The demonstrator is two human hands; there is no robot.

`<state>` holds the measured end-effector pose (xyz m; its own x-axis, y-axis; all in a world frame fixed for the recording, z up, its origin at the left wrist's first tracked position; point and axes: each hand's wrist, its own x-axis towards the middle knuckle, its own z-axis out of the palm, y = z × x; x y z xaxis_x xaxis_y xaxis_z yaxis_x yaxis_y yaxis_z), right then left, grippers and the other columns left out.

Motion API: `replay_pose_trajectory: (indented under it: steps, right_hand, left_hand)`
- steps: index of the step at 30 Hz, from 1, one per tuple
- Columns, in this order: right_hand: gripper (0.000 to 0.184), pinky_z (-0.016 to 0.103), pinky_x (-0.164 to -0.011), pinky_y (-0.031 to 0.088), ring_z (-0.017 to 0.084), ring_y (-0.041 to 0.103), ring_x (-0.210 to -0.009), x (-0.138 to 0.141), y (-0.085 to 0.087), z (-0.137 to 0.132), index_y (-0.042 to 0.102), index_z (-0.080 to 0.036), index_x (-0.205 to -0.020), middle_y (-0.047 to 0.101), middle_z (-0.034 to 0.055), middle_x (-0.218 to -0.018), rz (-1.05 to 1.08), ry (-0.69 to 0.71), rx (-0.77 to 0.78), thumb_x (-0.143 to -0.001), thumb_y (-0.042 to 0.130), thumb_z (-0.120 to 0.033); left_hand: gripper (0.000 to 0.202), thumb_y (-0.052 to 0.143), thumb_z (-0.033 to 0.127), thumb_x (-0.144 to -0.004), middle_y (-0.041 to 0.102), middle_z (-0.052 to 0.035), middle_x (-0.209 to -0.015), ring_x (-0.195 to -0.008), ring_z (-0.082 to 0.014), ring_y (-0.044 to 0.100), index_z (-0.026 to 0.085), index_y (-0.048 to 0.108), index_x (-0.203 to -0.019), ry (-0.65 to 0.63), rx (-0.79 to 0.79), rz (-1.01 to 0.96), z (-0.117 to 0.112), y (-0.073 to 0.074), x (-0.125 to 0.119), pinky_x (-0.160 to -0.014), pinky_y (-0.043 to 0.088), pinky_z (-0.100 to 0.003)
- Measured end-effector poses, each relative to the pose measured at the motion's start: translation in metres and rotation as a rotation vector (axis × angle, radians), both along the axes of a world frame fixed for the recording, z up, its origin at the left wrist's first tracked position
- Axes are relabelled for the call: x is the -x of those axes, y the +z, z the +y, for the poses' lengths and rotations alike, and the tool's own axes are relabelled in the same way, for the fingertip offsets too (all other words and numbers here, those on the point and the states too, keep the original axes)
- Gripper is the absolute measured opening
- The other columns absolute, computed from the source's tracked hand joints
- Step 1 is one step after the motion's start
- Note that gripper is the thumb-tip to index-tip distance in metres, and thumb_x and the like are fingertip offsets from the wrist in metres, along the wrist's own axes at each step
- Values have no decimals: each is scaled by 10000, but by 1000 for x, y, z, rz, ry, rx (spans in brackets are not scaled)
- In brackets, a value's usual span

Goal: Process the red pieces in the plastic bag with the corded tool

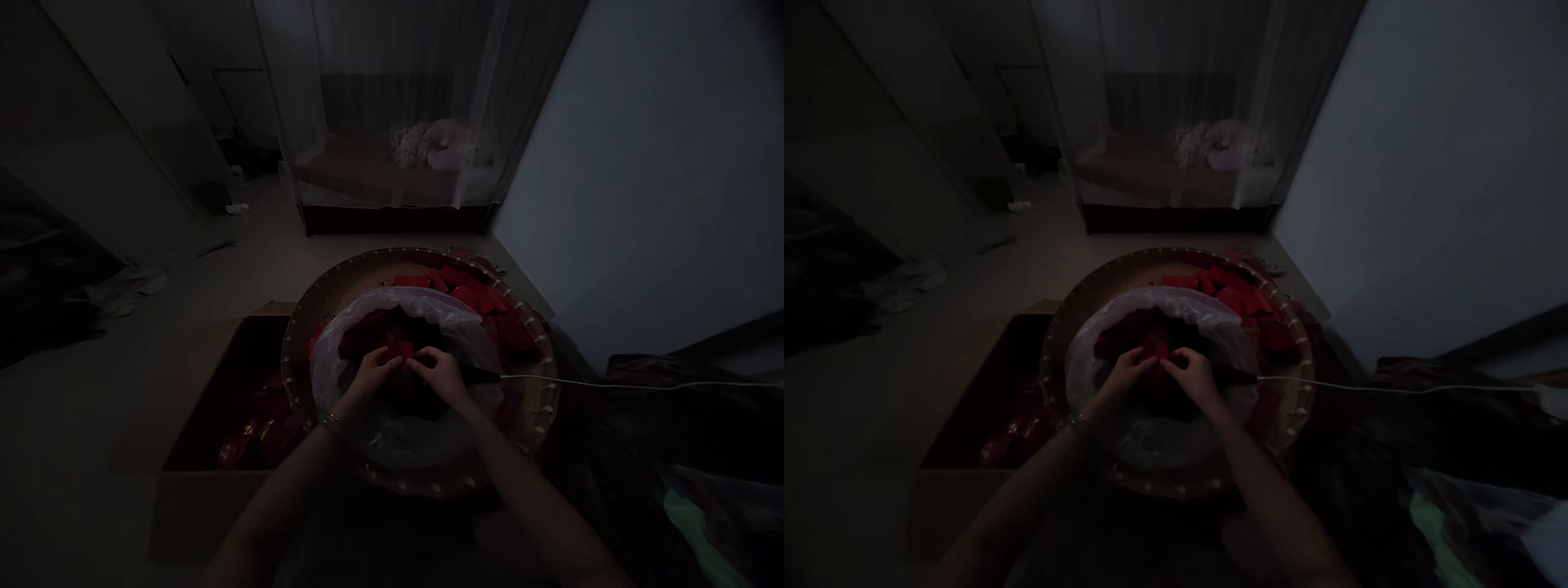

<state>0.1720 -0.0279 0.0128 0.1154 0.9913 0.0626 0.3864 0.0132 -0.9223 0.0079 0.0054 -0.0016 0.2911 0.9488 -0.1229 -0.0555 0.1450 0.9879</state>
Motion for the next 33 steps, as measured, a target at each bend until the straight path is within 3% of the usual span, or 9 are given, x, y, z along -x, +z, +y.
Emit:
replay_pose_trajectory:
  steps: [4, 12, 16, 20, 25, 29, 33]
  right_hand:
    - [271, 223, -459, 413, 146, 546, -580, 2, -4, 0, 633, -162, -774, 614, 33, -698, -27, 6, 2, -729, 587, -425]
    - [326, 205, -454, 398, 130, 530, -591, 6, -9, 1, 597, -161, -772, 602, 24, -713, 47, 5, -8, -723, 607, -483]
    - [438, 189, -380, 342, 104, 491, -519, 3, -6, 3, 597, -157, -921, 603, 18, -751, 219, 4, 73, -656, 655, -500]
    - [404, 195, -365, 279, 62, 385, -402, -3, -3, 4, 602, -144, -749, 535, -22, -588, 312, 32, 155, -606, 695, -511]
    - [385, 194, -363, 263, 60, 383, -386, -6, -8, 5, 567, -154, -694, 501, -40, -550, 380, 8, 148, -609, 704, -503]
    - [393, 200, -377, 277, 68, 399, -391, -5, -9, 5, 628, -141, -813, 543, -23, -575, 302, 19, 131, -626, 693, -481]
    - [339, 209, -396, 291, 90, 429, -394, -4, -4, 3, 654, -130, -726, 535, -9, -497, 180, -3, 100, -638, 680, -456]
  left_hand:
    - [465, 741, 431, -619, 655, -37, -797, -672, -137, 552, 98, 658, -935, -49, -17, -5, 1, -5, 0, -629, 436, -228]
    - [434, 781, 435, -557, 629, -13, -663, -570, -112, 515, 90, 666, -792, -60, 34, 10, -1, -4, 0, -569, 412, -218]
    - [459, 794, 440, -533, 633, -17, -665, -567, -113, 523, 89, 678, -806, -146, 80, -3, -2, -2, 1, -575, 414, -221]
    - [465, 763, 464, -581, 629, -18, -690, -578, -110, 520, 98, 679, -855, -189, 123, -27, -4, 0, 1, -572, 400, -213]
    - [463, 658, 560, -662, 491, 21, -528, -476, -65, 378, 101, 616, -625, -92, 36, 50, -5, 8, 1, -447, 249, -187]
    - [462, 644, 555, -681, 469, 24, -512, -473, -64, 363, 100, 612, -609, -116, 35, 81, -6, 9, 2, -448, 248, -186]
    - [416, 716, 496, -632, 567, -3, -614, -529, -83, 449, 99, 670, -746, -188, 63, 52, -6, 3, 1, -493, 329, -185]
